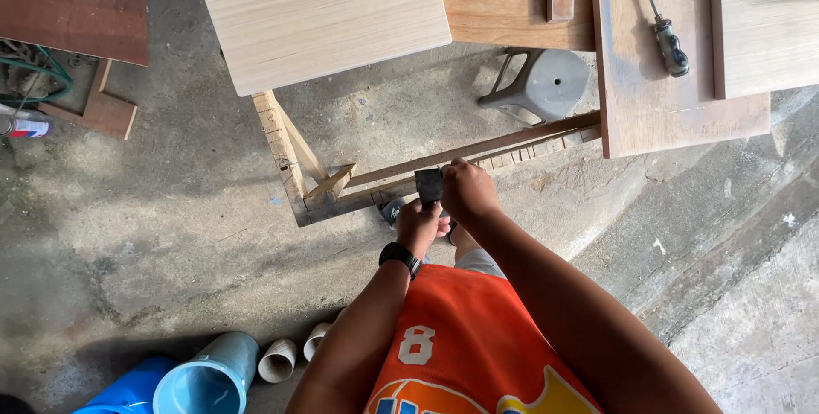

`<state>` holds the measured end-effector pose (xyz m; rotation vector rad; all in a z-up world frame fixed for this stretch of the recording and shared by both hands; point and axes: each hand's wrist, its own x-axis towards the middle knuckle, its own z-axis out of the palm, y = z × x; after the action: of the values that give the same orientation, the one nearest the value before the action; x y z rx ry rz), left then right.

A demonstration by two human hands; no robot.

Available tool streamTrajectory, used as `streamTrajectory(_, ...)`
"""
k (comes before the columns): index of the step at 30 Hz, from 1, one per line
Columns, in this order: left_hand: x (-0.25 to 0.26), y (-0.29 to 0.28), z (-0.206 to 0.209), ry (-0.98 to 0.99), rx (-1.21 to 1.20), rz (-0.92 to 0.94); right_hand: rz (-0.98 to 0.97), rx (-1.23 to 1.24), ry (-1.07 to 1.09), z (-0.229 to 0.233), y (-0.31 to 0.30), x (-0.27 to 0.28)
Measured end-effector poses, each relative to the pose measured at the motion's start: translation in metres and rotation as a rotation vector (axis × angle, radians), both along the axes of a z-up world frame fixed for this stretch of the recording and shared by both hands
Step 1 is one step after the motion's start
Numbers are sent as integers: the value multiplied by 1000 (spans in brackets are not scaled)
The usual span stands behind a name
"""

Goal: Sanding the edges of a wooden board using a piece of sandpaper to smooth the surface.

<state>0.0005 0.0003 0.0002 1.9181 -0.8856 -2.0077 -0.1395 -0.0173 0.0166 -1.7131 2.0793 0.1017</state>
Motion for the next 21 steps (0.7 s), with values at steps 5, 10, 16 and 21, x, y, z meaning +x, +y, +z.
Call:
streamTrajectory(5,-3,-2,8,9,-4,17,54,2,13,30,11,-2)
streamTrajectory(10,0,6,11,21,-11,19,33,-2,44,30,5,-4)
streamTrajectory(16,-2,-1,5,22,-2,11,79,0,37,22,3,-2)
streamTrajectory(21,0,0,17,25,-19,-9,91,-11,39,24,15,-5)
